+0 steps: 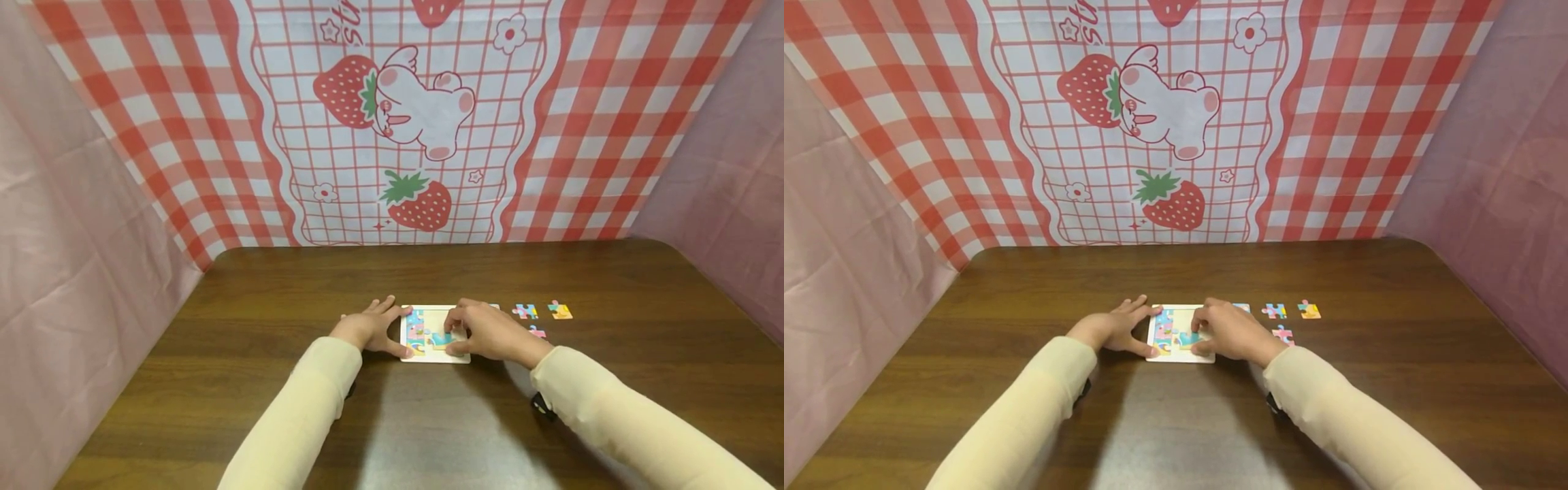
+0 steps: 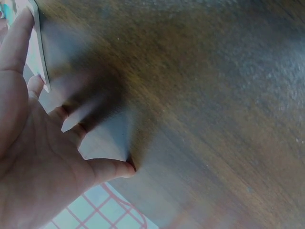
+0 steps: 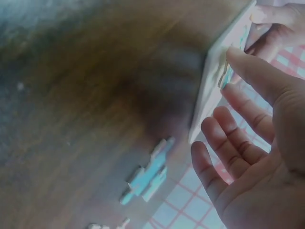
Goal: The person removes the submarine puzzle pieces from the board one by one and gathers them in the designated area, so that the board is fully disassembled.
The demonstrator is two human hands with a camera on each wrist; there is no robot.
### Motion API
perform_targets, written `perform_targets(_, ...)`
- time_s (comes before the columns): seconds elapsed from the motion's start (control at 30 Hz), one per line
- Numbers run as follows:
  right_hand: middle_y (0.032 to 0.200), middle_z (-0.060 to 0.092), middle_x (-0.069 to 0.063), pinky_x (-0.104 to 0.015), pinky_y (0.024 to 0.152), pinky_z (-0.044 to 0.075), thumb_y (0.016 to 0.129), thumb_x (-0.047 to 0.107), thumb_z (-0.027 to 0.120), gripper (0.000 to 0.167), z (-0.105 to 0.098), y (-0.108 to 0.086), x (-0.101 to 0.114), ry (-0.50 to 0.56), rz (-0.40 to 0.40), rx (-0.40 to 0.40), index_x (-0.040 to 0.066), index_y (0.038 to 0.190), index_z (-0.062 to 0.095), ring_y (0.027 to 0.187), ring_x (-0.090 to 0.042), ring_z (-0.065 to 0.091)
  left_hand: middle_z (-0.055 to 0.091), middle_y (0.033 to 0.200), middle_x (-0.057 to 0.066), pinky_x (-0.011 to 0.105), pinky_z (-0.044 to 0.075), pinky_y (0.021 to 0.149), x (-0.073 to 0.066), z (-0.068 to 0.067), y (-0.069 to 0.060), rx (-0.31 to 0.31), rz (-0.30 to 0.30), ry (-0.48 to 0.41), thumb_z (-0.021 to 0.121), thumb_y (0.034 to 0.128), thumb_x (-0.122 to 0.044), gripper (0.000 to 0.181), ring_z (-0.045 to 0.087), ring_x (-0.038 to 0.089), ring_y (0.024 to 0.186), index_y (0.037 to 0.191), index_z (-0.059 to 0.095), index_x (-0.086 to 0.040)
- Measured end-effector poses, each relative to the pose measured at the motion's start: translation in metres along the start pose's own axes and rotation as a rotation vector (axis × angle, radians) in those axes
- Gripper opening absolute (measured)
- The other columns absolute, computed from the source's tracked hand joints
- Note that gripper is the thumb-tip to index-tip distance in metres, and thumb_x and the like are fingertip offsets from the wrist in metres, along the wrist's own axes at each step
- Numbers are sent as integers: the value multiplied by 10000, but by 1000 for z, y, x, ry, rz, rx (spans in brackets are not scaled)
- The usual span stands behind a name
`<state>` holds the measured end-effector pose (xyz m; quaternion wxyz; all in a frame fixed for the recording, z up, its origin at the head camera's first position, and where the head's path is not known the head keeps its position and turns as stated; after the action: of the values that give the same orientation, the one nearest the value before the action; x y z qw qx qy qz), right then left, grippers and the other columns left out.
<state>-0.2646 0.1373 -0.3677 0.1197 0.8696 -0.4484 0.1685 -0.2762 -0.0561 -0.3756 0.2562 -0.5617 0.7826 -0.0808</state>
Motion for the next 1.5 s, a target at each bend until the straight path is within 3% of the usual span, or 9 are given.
perform_targets(0.33,916,602,-2,-322,674,494,850,246,843,198,-23,-8,-3,13,-80,-35,160,983,725,781,-150,600,90,1711,19,769,136,1119,0,0,1,4,3,0,750,898,-502,868,63,285,1564,1613,290,-324)
perform_targets(0.6,965,646,7,-374,736,544,837,224,856,235,-44,-23,-17,32,-87,-76,133,1026,750,859,-201,640,82,1712,18,769,129,1121,2,0,1,6,1,-4,748,897,-506,877,56,281,1564,1616,280,-327)
perform_targets(1.27,948,640,31,-284,644,471,803,265,881,271,-79,-77,-73,-58,-19,-173,176,1023,749,768,-103,555,82,1712,21,768,128,1122,1,0,1,15,2,-7,750,899,-496,873,61,281,1564,1615,281,-326)
perform_targets(1.5,922,626,45,-282,667,526,805,216,879,265,-85,-102,-98,-69,41,-195,166,1028,745,814,-110,595,86,1712,24,769,130,1121,-1,0,0,14,5,-7,750,898,-498,872,64,282,1564,1614,284,-324)
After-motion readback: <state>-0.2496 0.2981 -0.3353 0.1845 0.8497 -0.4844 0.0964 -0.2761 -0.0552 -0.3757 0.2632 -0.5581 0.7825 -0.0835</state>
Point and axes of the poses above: each hand's wrist, its own y-axis towards the middle knuckle, its own z-axis out of the palm, x = y × z, the point moved 5 cm from there along y, towards the middle knuckle
